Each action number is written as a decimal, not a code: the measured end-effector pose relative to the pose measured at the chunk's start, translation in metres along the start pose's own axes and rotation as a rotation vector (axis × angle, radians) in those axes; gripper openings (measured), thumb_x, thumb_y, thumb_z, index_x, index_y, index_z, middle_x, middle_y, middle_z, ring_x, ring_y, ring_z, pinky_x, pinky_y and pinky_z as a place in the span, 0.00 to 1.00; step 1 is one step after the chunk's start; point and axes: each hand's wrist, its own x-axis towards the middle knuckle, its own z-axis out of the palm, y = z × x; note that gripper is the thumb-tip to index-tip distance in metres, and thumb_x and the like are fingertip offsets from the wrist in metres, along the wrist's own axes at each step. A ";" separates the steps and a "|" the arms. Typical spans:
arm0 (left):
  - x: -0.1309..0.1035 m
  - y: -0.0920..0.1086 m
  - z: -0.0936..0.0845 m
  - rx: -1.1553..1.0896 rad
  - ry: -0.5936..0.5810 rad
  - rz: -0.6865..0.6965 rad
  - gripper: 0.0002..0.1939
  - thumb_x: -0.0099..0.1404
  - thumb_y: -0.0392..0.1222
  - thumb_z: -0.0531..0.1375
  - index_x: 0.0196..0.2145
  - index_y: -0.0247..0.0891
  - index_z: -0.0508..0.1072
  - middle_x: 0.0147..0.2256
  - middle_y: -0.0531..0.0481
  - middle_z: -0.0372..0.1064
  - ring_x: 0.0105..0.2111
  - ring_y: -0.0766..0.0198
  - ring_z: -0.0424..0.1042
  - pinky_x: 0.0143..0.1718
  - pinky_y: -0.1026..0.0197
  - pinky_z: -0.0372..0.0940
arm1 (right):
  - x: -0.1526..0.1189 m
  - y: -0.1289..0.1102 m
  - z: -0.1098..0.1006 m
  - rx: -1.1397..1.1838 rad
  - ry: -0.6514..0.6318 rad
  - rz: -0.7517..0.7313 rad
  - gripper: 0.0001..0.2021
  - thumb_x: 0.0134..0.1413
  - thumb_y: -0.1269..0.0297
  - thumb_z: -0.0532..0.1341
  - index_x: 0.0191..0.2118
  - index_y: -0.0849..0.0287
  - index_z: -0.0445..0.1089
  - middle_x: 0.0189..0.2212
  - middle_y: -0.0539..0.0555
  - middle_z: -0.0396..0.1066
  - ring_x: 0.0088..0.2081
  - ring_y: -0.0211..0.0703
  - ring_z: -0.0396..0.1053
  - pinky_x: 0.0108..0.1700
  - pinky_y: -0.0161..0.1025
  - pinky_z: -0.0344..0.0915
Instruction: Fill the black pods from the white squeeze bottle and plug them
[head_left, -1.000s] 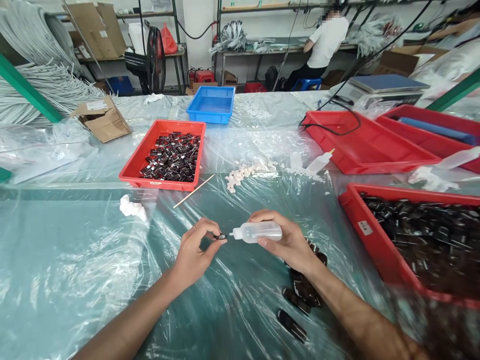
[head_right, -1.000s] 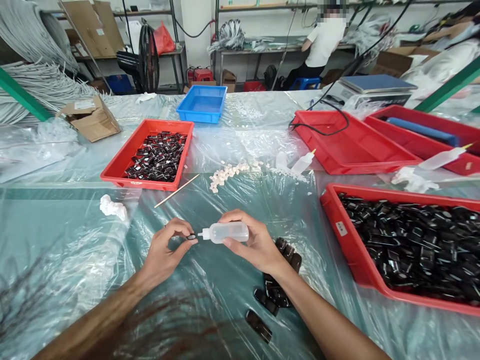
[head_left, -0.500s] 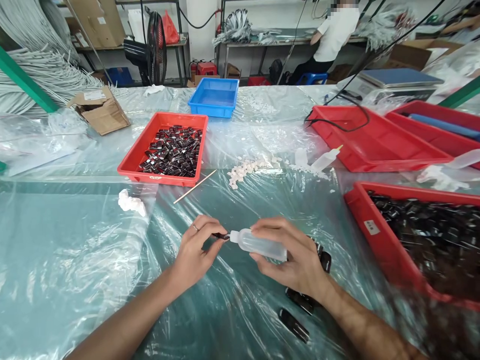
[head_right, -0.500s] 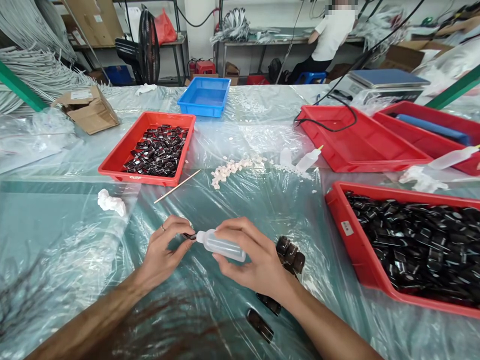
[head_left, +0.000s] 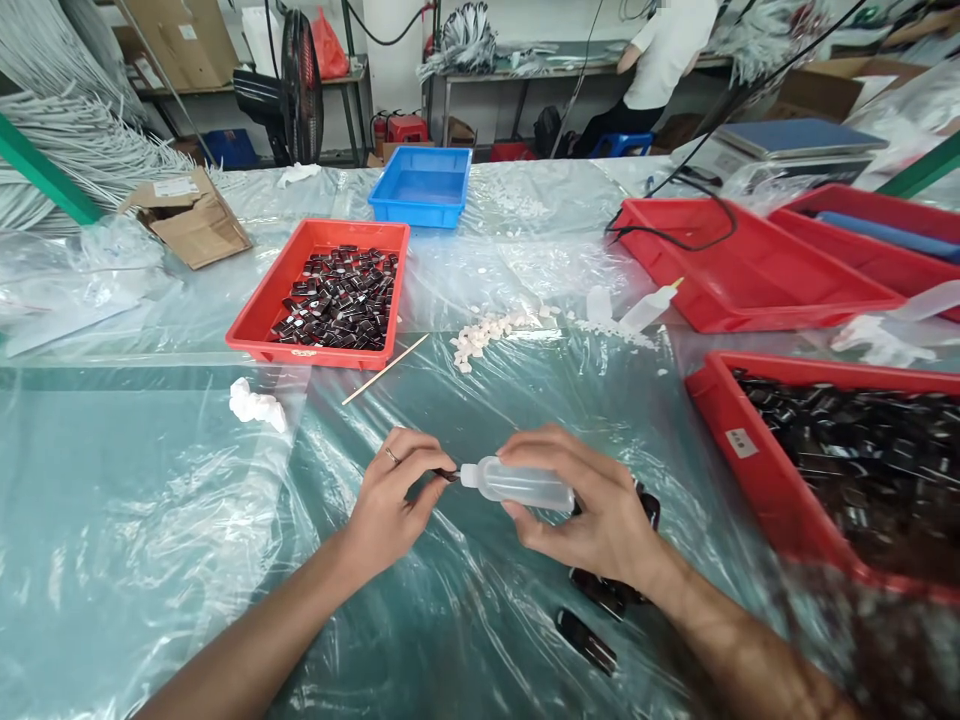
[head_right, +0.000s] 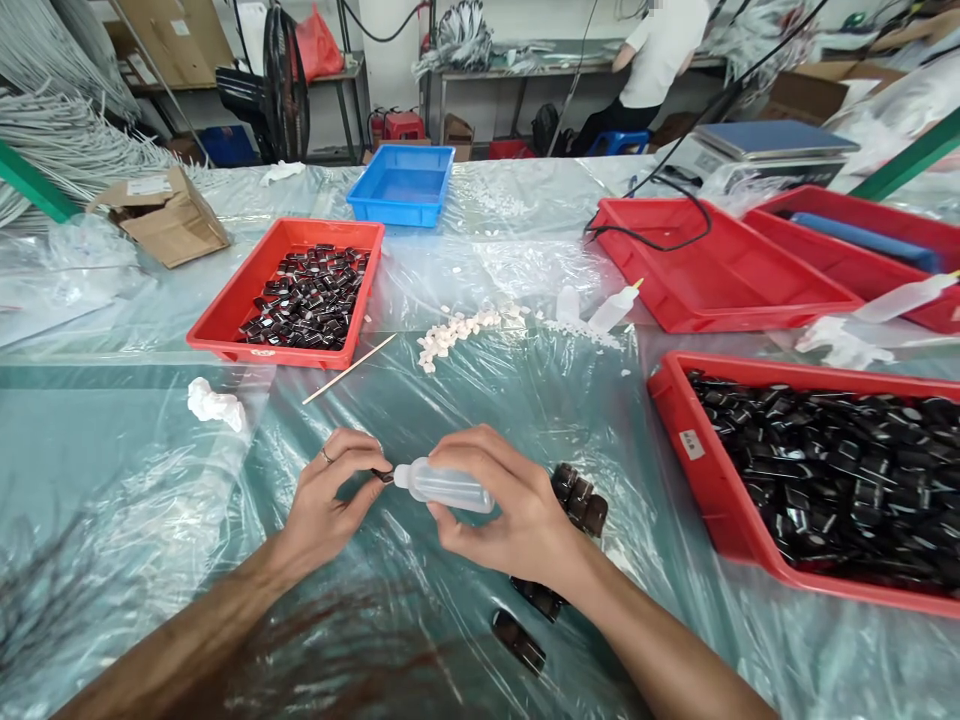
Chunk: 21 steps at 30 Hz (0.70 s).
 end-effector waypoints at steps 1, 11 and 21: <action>0.000 0.000 0.000 0.007 0.001 -0.001 0.12 0.83 0.29 0.66 0.52 0.49 0.81 0.46 0.50 0.83 0.44 0.55 0.82 0.45 0.53 0.78 | 0.000 0.000 0.000 -0.018 -0.001 -0.017 0.25 0.67 0.73 0.74 0.63 0.42 0.81 0.49 0.57 0.87 0.44 0.55 0.86 0.45 0.50 0.88; 0.000 0.004 0.002 -0.011 0.010 -0.061 0.13 0.82 0.29 0.67 0.51 0.49 0.80 0.45 0.51 0.84 0.43 0.54 0.85 0.44 0.54 0.80 | 0.001 -0.007 -0.004 -0.258 -0.026 -0.217 0.30 0.66 0.75 0.73 0.69 0.43 0.76 0.48 0.59 0.88 0.39 0.55 0.87 0.41 0.52 0.88; 0.000 0.005 0.003 0.046 0.022 -0.047 0.13 0.82 0.29 0.67 0.51 0.50 0.79 0.45 0.53 0.85 0.42 0.55 0.86 0.45 0.53 0.78 | 0.000 -0.006 -0.002 -0.220 -0.024 -0.175 0.33 0.65 0.76 0.73 0.70 0.41 0.76 0.48 0.58 0.87 0.41 0.56 0.88 0.42 0.53 0.89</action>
